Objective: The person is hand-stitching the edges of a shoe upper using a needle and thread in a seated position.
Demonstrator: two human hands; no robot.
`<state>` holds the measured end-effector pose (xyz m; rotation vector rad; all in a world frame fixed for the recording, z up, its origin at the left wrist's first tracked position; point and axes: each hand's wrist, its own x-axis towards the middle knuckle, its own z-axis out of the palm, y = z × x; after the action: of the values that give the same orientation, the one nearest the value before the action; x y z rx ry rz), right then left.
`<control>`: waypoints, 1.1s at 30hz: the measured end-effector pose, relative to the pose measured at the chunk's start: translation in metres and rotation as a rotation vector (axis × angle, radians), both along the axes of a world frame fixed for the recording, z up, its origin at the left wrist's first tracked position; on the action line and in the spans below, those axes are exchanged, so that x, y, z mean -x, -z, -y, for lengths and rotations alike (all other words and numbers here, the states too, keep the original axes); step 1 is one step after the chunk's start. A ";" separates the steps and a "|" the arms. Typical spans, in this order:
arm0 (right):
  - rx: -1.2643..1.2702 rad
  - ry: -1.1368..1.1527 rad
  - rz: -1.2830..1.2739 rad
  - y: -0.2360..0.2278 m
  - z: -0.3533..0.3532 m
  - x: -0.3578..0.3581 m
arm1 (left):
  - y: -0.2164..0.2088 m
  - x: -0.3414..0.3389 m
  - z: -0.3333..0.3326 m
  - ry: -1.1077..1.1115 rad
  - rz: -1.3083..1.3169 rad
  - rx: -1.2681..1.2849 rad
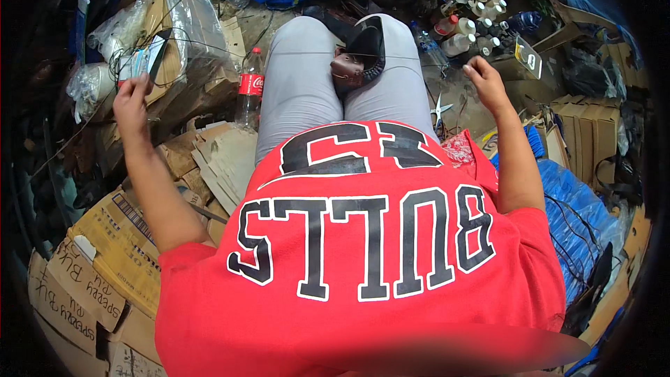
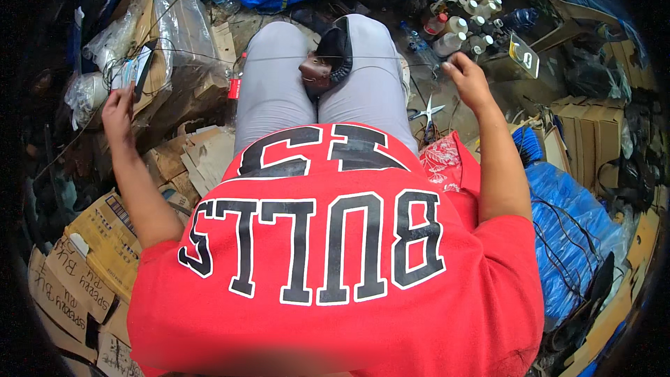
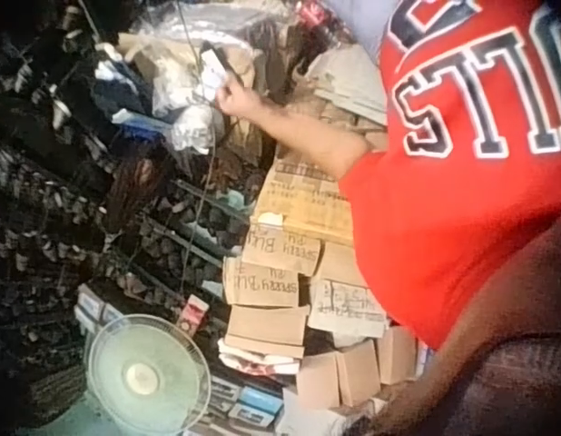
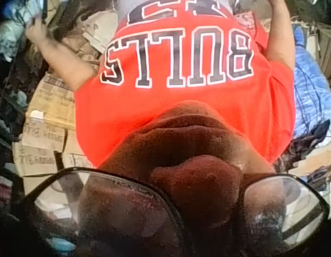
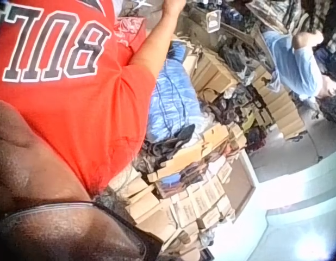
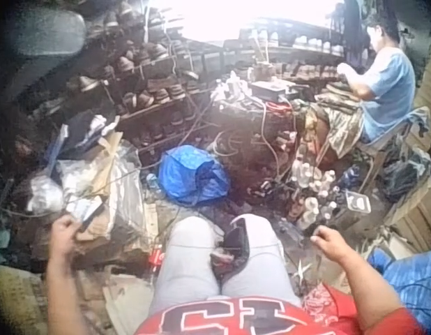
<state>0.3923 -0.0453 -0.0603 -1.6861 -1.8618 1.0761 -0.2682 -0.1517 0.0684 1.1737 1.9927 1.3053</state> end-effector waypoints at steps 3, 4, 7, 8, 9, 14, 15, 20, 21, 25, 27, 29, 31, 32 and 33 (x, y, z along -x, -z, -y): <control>0.145 0.112 -0.123 0.004 0.005 0.003 | 0.008 0.008 0.015 -0.163 -0.344 0.153; 0.292 0.239 -0.251 0.001 0.004 0.003 | 0.001 -0.009 0.010 -0.164 -0.345 0.155; 0.148 0.152 -0.084 -0.003 -0.002 -0.001 | 0.003 -0.088 -0.019 -0.044 -0.890 -0.255; 0.080 0.116 0.006 -0.004 -0.001 -0.006 | 0.013 -0.120 -0.034 0.078 -0.754 -0.284; -0.073 -0.018 0.095 -0.011 -0.003 0.009 | 0.016 -0.162 -0.038 0.268 -0.351 -0.091; -0.150 -0.314 -0.263 -0.066 -0.006 0.112 | 0.041 -0.284 -0.078 0.874 -0.285 -0.106; -0.152 -0.312 -0.265 -0.068 -0.008 0.120 | 0.044 -0.293 -0.086 0.876 -0.287 -0.107; -0.032 -0.378 -0.221 -0.070 -0.016 0.137 | 0.060 -0.297 -0.124 1.089 -0.258 0.298; -0.029 -0.377 -0.223 -0.070 -0.017 0.137 | 0.061 -0.297 -0.125 1.095 -0.194 0.274; -0.031 -0.430 -0.210 -0.068 -0.020 0.139 | 0.068 -0.294 -0.132 1.151 0.050 0.370; -0.045 -0.442 -0.212 -0.066 -0.022 0.140 | 0.067 -0.294 -0.132 1.131 0.156 0.447; -0.096 -0.486 -0.191 -0.061 -0.021 0.141 | 0.069 -0.293 -0.133 1.135 0.174 0.447; -0.054 -0.438 -0.239 -0.053 -0.017 0.143 | 0.067 -0.294 -0.133 1.140 0.193 0.446; -0.014 -0.391 -0.286 -0.050 -0.014 0.143 | 0.066 -0.294 -0.133 1.137 0.165 0.459; 0.027 -0.351 -0.340 -0.052 -0.008 0.144 | 0.065 -0.293 -0.133 1.131 0.137 0.472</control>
<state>0.2485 -0.0372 -0.0084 -1.1203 -1.9565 1.4272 0.0250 -0.0191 0.0033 1.5179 1.0633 0.2977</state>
